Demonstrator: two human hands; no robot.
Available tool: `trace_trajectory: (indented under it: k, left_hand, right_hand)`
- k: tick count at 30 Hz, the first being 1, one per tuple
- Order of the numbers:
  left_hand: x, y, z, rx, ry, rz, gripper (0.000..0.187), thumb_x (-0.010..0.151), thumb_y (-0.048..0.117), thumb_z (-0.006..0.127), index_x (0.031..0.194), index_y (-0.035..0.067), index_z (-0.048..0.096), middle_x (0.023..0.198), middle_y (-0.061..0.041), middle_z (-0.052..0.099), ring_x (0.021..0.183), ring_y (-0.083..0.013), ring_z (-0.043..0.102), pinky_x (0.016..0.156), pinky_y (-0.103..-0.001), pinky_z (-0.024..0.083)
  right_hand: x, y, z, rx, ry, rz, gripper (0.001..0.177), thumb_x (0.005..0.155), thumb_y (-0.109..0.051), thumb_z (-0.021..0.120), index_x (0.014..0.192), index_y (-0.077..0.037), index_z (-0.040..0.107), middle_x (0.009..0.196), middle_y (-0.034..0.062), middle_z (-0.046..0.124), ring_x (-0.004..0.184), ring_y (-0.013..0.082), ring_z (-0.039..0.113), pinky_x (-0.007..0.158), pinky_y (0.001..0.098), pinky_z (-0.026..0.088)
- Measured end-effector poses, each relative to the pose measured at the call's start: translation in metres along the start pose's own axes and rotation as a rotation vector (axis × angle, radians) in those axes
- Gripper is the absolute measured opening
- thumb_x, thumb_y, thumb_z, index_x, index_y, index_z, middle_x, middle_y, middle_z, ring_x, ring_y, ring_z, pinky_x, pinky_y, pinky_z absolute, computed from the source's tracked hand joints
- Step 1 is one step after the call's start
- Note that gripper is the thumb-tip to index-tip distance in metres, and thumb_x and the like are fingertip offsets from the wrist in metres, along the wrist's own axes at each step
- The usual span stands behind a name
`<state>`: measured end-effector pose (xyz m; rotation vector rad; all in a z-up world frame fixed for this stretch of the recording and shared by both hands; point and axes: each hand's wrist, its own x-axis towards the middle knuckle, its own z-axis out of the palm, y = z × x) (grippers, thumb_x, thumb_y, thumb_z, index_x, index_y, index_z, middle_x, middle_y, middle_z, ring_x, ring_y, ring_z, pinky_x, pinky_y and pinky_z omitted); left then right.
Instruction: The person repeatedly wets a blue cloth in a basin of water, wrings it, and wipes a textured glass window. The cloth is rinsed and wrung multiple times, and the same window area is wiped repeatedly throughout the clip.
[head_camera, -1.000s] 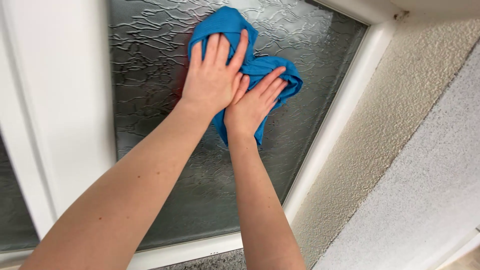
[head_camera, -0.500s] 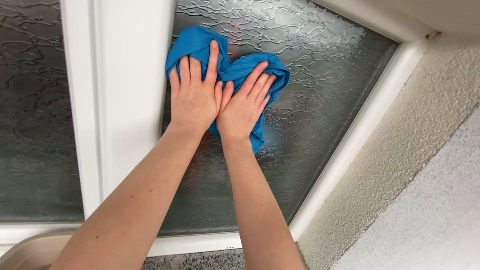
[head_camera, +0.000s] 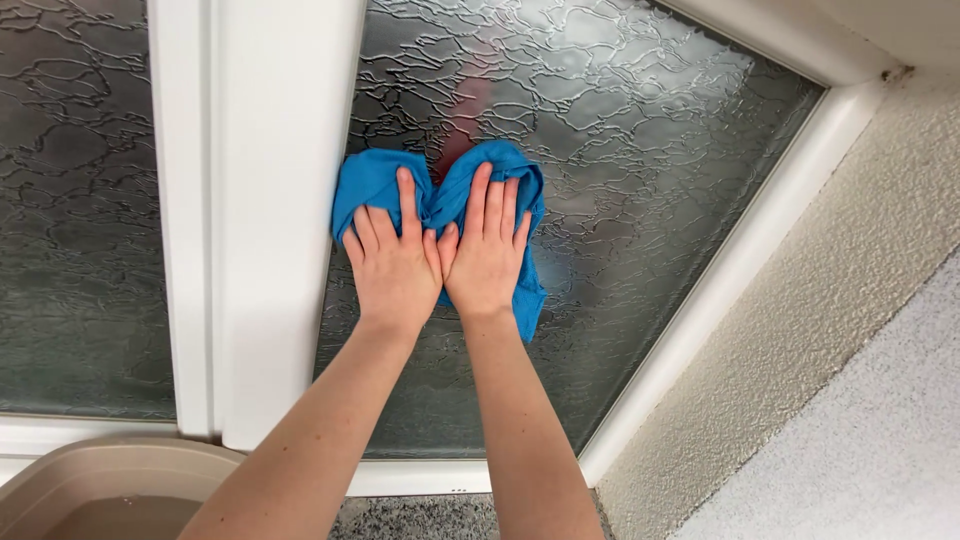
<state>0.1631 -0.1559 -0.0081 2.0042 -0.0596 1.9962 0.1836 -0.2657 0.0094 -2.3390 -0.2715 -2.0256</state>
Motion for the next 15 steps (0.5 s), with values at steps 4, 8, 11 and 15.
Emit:
trace_trajectory:
  k: [4, 8, 11, 15]
  left_hand:
    - [-0.031, 0.023, 0.012, 0.023, -0.05, -0.061, 0.065, 0.107, 0.037, 0.037, 0.165, 0.009, 0.029, 0.124, -0.026, 0.05, 0.12, -0.0433, 0.047, 0.103, -0.055, 0.034]
    - [-0.038, 0.042, 0.022, 0.007, -0.06, -0.073, 0.063, 0.108, 0.037, 0.034, 0.164, 0.01, 0.028, 0.121, -0.025, 0.049, 0.116, -0.0443, 0.047, 0.101, -0.057, 0.035]
    - [-0.042, 0.05, 0.023, -0.007, -0.091, -0.055, 0.065, 0.107, 0.037, 0.037, 0.165, 0.01, 0.026, 0.123, -0.026, 0.048, 0.116, -0.0442, 0.046, 0.101, -0.058, 0.034]
    - [-0.045, 0.062, 0.03, -0.024, -0.126, -0.017, 0.066, 0.107, 0.037, 0.039, 0.165, 0.009, 0.025, 0.124, -0.028, 0.046, 0.116, -0.0452, 0.045, 0.101, -0.06, 0.033]
  right_hand:
    - [-0.015, 0.034, 0.003, -0.039, -0.032, -0.113, 0.077, 0.096, -0.041, 0.039, 0.167, -0.016, 0.022, 0.169, 0.0091, 0.03, 0.159, 0.0265, 0.021, 0.123, 0.0559, 0.026]
    - [-0.02, 0.059, 0.005, -0.084, -0.017, -0.123, 0.077, 0.095, -0.042, 0.039, 0.166, -0.016, 0.025, 0.167, 0.0085, 0.034, 0.158, 0.0258, 0.025, 0.123, 0.054, 0.027]
    - [-0.024, 0.071, 0.005, -0.084, -0.013, -0.123, 0.076, 0.096, -0.043, 0.037, 0.166, -0.017, 0.024, 0.169, 0.0077, 0.031, 0.158, 0.0252, 0.023, 0.123, 0.0527, 0.025]
    - [-0.024, 0.088, 0.002, -0.078, -0.014, -0.114, 0.078, 0.094, -0.042, 0.039, 0.166, -0.016, 0.025, 0.169, 0.0081, 0.032, 0.158, 0.0261, 0.024, 0.123, 0.053, 0.026]
